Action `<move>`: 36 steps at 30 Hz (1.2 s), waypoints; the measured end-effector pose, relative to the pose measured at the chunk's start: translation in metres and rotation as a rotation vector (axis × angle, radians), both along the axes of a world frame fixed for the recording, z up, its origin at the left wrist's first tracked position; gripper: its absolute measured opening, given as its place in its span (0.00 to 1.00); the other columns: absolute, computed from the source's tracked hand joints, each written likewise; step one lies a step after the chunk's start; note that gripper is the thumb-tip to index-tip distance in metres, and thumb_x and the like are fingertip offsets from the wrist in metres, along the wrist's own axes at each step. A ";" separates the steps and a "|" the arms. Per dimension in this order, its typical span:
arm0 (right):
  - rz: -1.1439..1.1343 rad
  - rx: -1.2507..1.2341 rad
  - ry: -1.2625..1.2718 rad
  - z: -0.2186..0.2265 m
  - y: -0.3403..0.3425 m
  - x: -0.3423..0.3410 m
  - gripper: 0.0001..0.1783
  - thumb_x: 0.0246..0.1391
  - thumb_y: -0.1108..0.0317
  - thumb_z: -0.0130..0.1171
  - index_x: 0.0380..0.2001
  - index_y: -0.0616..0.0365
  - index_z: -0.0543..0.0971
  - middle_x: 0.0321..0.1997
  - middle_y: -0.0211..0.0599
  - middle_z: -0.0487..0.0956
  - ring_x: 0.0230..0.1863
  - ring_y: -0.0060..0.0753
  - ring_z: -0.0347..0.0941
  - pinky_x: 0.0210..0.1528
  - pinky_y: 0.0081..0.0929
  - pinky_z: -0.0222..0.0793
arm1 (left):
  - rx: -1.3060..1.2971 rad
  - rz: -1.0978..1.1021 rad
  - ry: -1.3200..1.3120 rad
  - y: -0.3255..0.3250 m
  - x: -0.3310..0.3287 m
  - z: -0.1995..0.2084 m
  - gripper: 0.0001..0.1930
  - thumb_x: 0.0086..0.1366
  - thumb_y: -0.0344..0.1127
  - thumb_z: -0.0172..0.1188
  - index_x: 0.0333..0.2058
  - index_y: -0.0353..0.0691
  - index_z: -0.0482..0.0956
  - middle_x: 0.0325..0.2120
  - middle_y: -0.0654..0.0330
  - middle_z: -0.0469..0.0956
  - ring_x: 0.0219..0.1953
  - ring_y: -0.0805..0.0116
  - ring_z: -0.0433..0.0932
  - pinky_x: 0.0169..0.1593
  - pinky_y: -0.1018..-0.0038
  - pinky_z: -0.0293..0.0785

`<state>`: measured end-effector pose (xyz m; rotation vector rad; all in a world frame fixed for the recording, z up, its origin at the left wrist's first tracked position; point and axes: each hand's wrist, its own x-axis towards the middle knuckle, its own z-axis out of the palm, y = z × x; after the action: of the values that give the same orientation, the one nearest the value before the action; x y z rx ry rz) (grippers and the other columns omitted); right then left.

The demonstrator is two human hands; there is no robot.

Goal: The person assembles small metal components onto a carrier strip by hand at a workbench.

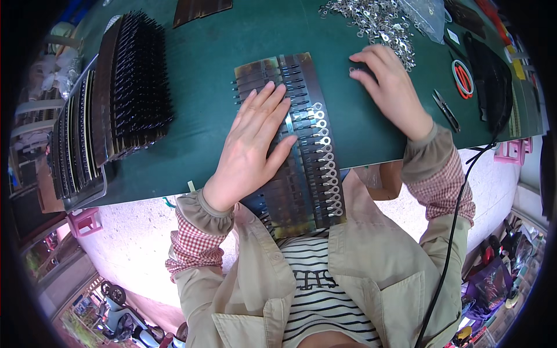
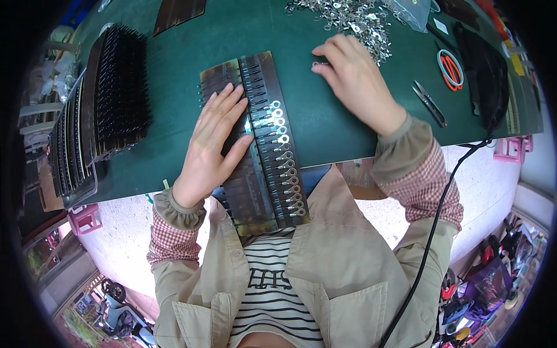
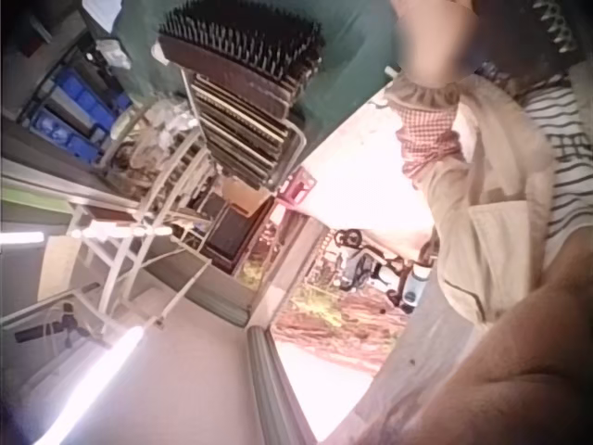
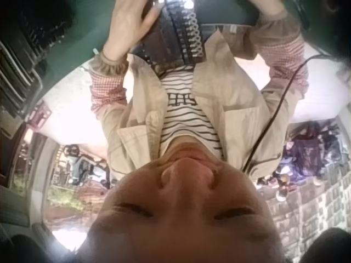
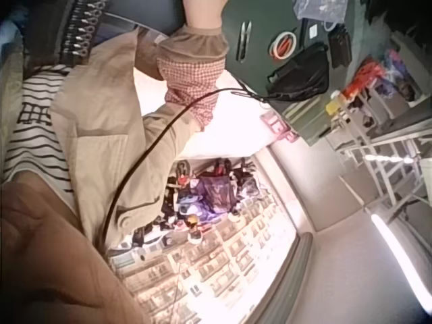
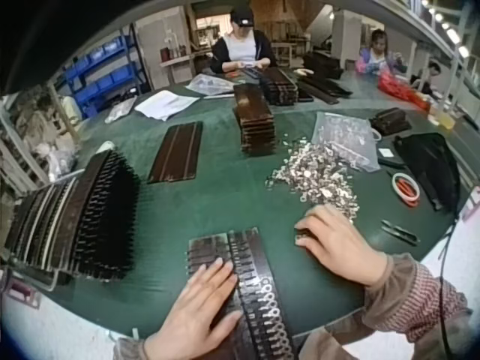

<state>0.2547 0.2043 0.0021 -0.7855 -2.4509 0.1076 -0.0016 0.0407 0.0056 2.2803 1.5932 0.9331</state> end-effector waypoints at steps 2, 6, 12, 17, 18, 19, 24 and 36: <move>0.009 -0.105 -0.014 -0.002 0.016 -0.001 0.11 0.59 0.75 0.63 0.45 0.63 0.80 0.41 0.40 0.78 0.46 0.44 0.77 0.51 0.33 0.74 | -0.001 -0.022 0.032 0.002 0.000 -0.001 0.26 0.63 0.31 0.68 0.58 0.28 0.76 0.64 0.45 0.72 0.71 0.45 0.66 0.73 0.50 0.60; 0.051 -0.294 -0.029 -0.002 0.022 0.005 0.09 0.59 0.76 0.62 0.44 0.63 0.80 0.40 0.39 0.77 0.44 0.43 0.77 0.50 0.33 0.74 | -0.013 -0.016 0.036 -0.004 0.001 0.000 0.27 0.63 0.31 0.68 0.59 0.29 0.77 0.65 0.46 0.73 0.71 0.44 0.67 0.72 0.50 0.60; 0.165 -0.201 0.134 -0.002 0.009 0.005 0.05 0.58 0.79 0.61 0.38 0.62 0.77 0.38 0.40 0.75 0.44 0.45 0.75 0.47 0.37 0.72 | 0.000 -0.020 0.045 -0.004 0.001 0.002 0.27 0.62 0.31 0.69 0.59 0.29 0.77 0.64 0.46 0.74 0.70 0.45 0.68 0.71 0.50 0.62; 0.246 -0.261 0.164 -0.002 -0.007 -0.007 0.06 0.57 0.80 0.62 0.37 0.62 0.78 0.39 0.39 0.75 0.45 0.44 0.75 0.48 0.37 0.72 | 0.000 -0.015 0.045 -0.004 0.001 0.002 0.27 0.62 0.31 0.70 0.59 0.29 0.77 0.63 0.46 0.74 0.69 0.44 0.69 0.70 0.50 0.63; 0.212 -0.294 0.151 0.000 -0.007 -0.005 0.06 0.56 0.79 0.63 0.37 0.62 0.78 0.38 0.39 0.75 0.45 0.44 0.75 0.48 0.37 0.72 | -0.004 -0.014 0.044 -0.004 0.001 0.002 0.27 0.61 0.31 0.70 0.59 0.29 0.77 0.63 0.46 0.75 0.69 0.44 0.69 0.70 0.50 0.63; 0.178 -0.328 0.138 0.003 -0.007 -0.003 0.05 0.56 0.78 0.64 0.36 0.62 0.78 0.38 0.39 0.75 0.44 0.44 0.75 0.48 0.36 0.71 | -0.004 -0.009 0.043 -0.004 0.001 0.002 0.27 0.61 0.31 0.70 0.59 0.29 0.77 0.63 0.46 0.75 0.69 0.44 0.69 0.70 0.50 0.63; 0.158 -0.384 -0.052 0.011 0.004 -0.003 0.06 0.56 0.73 0.66 0.33 0.61 0.78 0.36 0.37 0.74 0.41 0.42 0.74 0.47 0.35 0.69 | -0.001 -0.021 0.042 -0.004 0.002 0.002 0.27 0.61 0.31 0.70 0.59 0.29 0.77 0.63 0.46 0.74 0.69 0.44 0.69 0.70 0.50 0.63; 0.470 -0.369 -0.004 0.012 -0.011 -0.040 0.07 0.56 0.72 0.67 0.34 0.60 0.78 0.36 0.34 0.74 0.41 0.39 0.71 0.49 0.35 0.65 | -0.005 -0.017 0.047 -0.004 0.002 0.003 0.28 0.60 0.30 0.70 0.59 0.28 0.77 0.63 0.45 0.74 0.68 0.44 0.69 0.69 0.50 0.63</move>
<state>0.2144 0.1931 0.0143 -0.3320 -2.6080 0.7493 0.0006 0.0370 0.0089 2.3254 1.5900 0.8762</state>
